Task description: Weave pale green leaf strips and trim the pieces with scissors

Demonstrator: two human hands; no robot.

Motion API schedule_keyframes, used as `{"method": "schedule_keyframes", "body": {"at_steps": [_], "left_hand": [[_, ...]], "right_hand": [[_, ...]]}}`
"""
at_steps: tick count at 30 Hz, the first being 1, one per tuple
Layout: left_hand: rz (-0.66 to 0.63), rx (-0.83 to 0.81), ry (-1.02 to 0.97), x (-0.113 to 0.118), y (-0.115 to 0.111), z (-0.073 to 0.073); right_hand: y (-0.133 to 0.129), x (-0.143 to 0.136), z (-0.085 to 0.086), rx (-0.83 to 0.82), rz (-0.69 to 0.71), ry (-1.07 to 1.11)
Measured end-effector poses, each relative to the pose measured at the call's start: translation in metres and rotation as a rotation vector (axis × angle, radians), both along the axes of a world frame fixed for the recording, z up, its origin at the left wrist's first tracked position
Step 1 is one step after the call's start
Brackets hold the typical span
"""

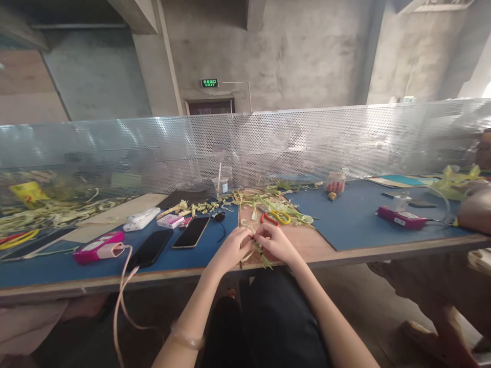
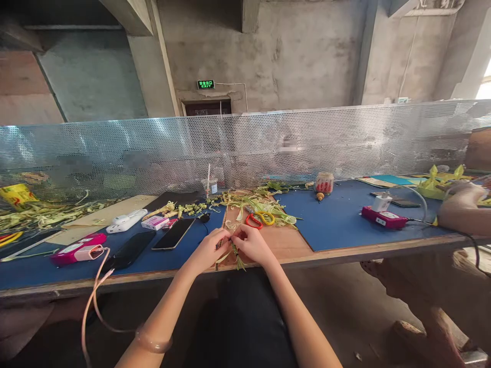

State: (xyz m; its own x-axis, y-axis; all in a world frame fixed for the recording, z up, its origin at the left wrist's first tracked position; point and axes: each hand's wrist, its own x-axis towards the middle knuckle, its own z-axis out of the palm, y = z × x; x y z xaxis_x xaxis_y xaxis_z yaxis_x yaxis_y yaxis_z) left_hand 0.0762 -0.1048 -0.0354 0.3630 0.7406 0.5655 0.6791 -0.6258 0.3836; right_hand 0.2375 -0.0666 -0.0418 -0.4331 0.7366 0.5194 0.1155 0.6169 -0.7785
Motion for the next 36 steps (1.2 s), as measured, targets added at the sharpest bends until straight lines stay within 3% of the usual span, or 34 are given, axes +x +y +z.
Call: {"method": "schedule_keyframes", "body": {"at_steps": [36], "left_hand": [[0.026,0.089,0.095,0.0042,-0.0034,-0.0016]], "right_hand": [[-0.0016,0.006,0.0026,-0.1,0.016,0.005]]}}
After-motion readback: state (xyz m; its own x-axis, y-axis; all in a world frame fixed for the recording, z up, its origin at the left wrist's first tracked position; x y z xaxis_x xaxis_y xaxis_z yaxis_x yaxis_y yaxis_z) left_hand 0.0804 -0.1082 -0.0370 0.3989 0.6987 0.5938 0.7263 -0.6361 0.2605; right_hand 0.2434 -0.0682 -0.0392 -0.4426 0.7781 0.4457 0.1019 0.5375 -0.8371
